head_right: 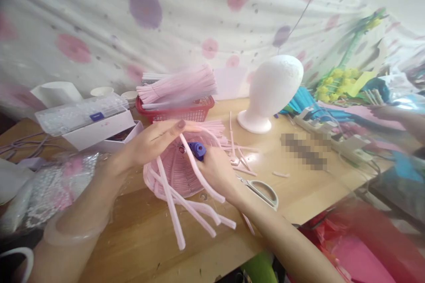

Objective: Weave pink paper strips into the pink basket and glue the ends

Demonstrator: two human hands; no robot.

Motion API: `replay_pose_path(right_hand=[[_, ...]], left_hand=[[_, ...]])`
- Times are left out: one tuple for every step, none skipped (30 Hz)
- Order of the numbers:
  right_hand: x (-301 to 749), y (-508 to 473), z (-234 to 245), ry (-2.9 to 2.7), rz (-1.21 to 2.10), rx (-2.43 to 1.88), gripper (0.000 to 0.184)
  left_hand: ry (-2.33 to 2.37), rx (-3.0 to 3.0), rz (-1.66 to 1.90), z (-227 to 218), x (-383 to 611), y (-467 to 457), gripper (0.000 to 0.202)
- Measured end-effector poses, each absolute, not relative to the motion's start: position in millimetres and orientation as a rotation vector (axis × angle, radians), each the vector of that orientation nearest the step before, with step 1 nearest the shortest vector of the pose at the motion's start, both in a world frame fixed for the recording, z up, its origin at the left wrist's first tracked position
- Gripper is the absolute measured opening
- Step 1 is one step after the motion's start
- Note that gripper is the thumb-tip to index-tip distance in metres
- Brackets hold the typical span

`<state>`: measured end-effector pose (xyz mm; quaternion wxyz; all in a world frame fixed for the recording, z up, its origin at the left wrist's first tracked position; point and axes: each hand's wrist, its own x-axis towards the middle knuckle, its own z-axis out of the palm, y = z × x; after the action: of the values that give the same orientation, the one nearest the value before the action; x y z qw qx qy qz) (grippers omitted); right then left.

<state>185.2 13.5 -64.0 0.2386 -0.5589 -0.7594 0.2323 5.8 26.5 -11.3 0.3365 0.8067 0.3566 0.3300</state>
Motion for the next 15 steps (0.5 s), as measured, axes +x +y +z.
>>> replay_pose_path(right_hand=[[184.7,14.3,-66.2,-2.081,0.617,-1.538,0.033],[184.5,15.0,-68.1,-2.083,0.608,-1.553,0.035],[184.4,15.6,-69.9,-2.072,0.607,-1.572,0.037],[184.2,16.1,-71.3,-2.056,0.618,-1.590,0.039],[183.8,16.6,-72.4,-2.039,0.633,-1.603,0.039],[183.4,17.0,-73.2,-2.025,0.647,-1.612,0.040],[182.9,17.5,-73.8,-2.013,0.658,-1.620,0.040],[182.4,17.9,-74.2,-2.002,0.662,-1.619,0.039],[182.0,18.4,-74.6,-1.995,0.667,-1.612,0.039],[181.6,18.9,-75.0,-1.990,0.670,-1.606,0.039],[181.4,19.4,-75.6,-1.986,0.670,-1.605,0.039],[181.2,20.0,-76.2,-1.986,0.671,-1.609,0.040],[181.1,20.6,-76.8,-1.985,0.675,-1.616,0.041],[181.0,21.1,-77.4,-1.989,0.681,-1.618,0.041],[180.8,21.5,-78.0,-1.988,0.685,-1.617,0.042]], left_hand=[[0.925,2.104,0.861,-11.0,5.8,26.3,0.052],[0.924,2.102,0.863,-10.8,5.6,26.3,0.053],[0.924,2.100,0.869,-10.6,5.3,26.5,0.053],[0.928,2.102,0.870,-10.4,5.1,26.6,0.054],[0.934,2.109,0.867,-10.1,4.9,26.7,0.055],[0.944,2.118,0.861,-10.0,4.9,26.6,0.055],[0.954,2.127,0.854,-9.9,5.0,26.3,0.056],[0.959,2.136,0.852,-10.0,5.2,26.0,0.056],[0.962,2.144,0.851,-10.2,5.4,25.6,0.056],[0.963,2.152,0.849,-10.5,5.8,25.2,0.055],[0.963,2.160,0.850,-10.8,6.2,24.8,0.055],[0.962,2.168,0.849,-11.0,6.7,24.5,0.055],[0.961,2.178,0.847,-11.0,7.3,24.3,0.056],[0.960,2.186,0.845,-10.9,8.0,24.1,0.056],[0.958,2.193,0.842,-10.6,8.6,24.0,0.056]])
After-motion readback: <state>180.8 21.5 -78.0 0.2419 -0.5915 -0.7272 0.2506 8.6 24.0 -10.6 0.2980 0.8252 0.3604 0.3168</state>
